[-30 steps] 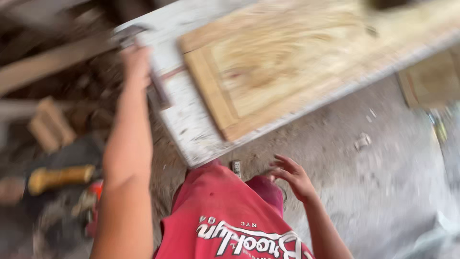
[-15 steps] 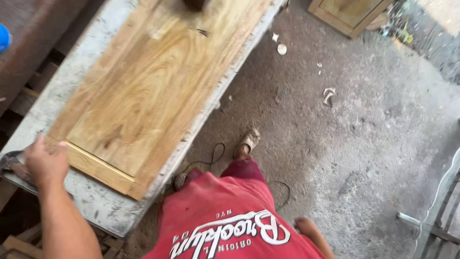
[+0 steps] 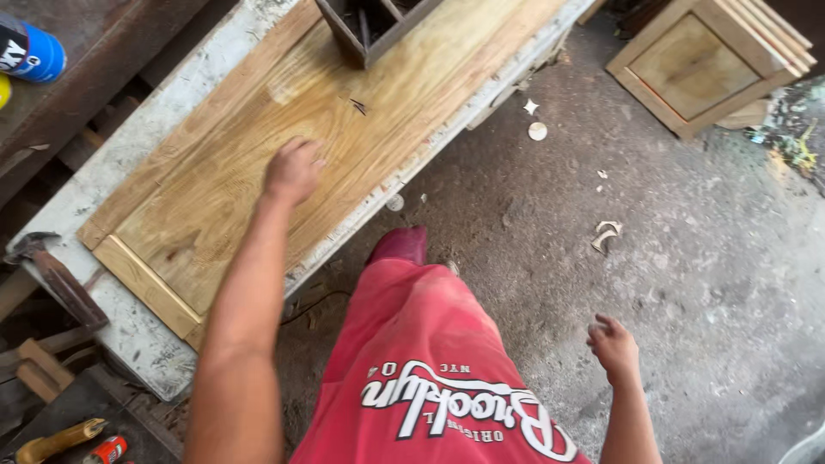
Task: The person assembles a wooden door by hammering nails into a frame and attaching a wooden panel. They repeatedly position the panel, secure it with nails, and adjust the door on the workbench.
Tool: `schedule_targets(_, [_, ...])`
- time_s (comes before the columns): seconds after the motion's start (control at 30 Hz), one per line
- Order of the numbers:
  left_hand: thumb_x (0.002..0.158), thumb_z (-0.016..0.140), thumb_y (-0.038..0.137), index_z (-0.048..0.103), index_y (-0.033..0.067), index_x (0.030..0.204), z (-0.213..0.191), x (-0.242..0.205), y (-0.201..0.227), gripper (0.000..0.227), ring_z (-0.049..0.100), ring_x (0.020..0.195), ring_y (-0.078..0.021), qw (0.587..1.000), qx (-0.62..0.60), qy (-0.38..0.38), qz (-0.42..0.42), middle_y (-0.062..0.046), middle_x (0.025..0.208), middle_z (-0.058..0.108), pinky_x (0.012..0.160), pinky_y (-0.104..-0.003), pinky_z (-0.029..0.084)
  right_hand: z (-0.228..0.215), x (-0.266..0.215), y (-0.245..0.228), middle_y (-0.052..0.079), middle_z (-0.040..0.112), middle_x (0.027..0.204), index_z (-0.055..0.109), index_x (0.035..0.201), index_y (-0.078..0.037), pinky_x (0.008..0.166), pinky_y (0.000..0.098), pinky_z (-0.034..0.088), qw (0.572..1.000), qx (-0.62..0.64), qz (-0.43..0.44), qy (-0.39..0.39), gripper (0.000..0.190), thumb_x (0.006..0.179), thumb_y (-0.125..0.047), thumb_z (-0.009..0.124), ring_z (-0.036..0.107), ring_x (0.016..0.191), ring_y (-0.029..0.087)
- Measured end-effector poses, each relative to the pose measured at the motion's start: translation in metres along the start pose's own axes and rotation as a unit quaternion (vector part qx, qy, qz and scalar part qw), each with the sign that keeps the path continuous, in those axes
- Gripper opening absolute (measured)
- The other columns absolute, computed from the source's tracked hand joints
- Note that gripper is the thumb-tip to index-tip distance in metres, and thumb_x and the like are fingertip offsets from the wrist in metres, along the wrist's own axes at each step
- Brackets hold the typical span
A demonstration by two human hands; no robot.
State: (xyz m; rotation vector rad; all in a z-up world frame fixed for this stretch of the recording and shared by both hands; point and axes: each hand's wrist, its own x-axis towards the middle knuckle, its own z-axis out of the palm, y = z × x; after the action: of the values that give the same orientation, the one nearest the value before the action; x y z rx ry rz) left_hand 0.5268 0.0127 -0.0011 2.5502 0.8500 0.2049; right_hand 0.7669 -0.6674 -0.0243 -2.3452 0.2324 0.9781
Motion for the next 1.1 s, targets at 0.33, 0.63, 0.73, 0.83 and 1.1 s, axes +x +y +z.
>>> schedule_targets(0.33, [0.095,0.057,0.008,0.08,0.0175,0.108,0.069,0.124,0.011,0.029,0.057,0.11,-0.0338,0.998,0.036,0.0,0.06,-0.009,0.111,0.062,0.096,-0.048,0.049,0.031,0.031,-0.062,0.008,0.072,0.121,0.077,0.113,-0.013,0.075,0.029,0.062,0.901,-0.357,-0.15,-0.197,0.035,0.078,-0.013,0.076,0.078,0.086,0.018])
schedule_targets(0.63, [0.091,0.061,0.017,0.075,0.004,0.09,0.088,0.119,0.026,0.019,0.054,0.112,-0.0329,0.98,0.163,-0.105,0.039,-0.013,0.115,0.061,0.098,-0.047,0.046,0.024,0.136,-0.197,0.015,0.076,0.095,0.063,0.137,-0.007,0.068,0.0352,0.057,0.981,-0.056,0.054,-0.178,0.049,0.09,-0.017,0.066,0.072,0.077,0.023])
schedule_targets(0.73, [0.085,0.066,0.016,0.075,0.0006,0.094,0.082,0.119,0.048,0.02,0.053,0.114,-0.0344,0.976,0.189,-0.091,-0.055,-0.016,0.119,0.06,0.097,-0.048,0.045,0.008,0.205,-0.234,0.01,0.074,0.093,0.064,0.137,-0.004,0.065,0.0336,0.056,0.977,-0.083,0.005,-0.195,0.049,0.089,-0.015,0.065,0.07,0.075,0.019])
schedule_targets(0.83, [0.071,0.069,0.016,0.073,-0.0012,0.085,0.069,0.118,0.083,0.023,0.052,0.109,-0.0389,0.968,0.119,-0.068,-0.211,-0.02,0.119,0.06,0.094,-0.049,0.045,0.0,0.287,-0.275,0.014,0.078,0.095,0.065,0.137,-0.005,0.067,0.0365,0.056,0.963,-0.151,-0.061,-0.216,0.048,0.091,-0.018,0.065,0.072,0.077,0.023])
schedule_targets(1.1, [0.076,0.075,0.006,0.06,0.0022,0.075,0.018,0.254,0.168,0.016,0.05,0.126,-0.0423,0.96,0.013,0.149,-0.236,-0.02,0.135,0.06,0.109,-0.053,0.044,-0.07,0.438,-0.453,0.015,0.076,0.117,0.067,0.135,-0.016,0.096,0.0469,0.054,0.835,-0.429,-0.28,-0.203,0.051,0.084,-0.024,0.071,0.069,0.11,0.038])
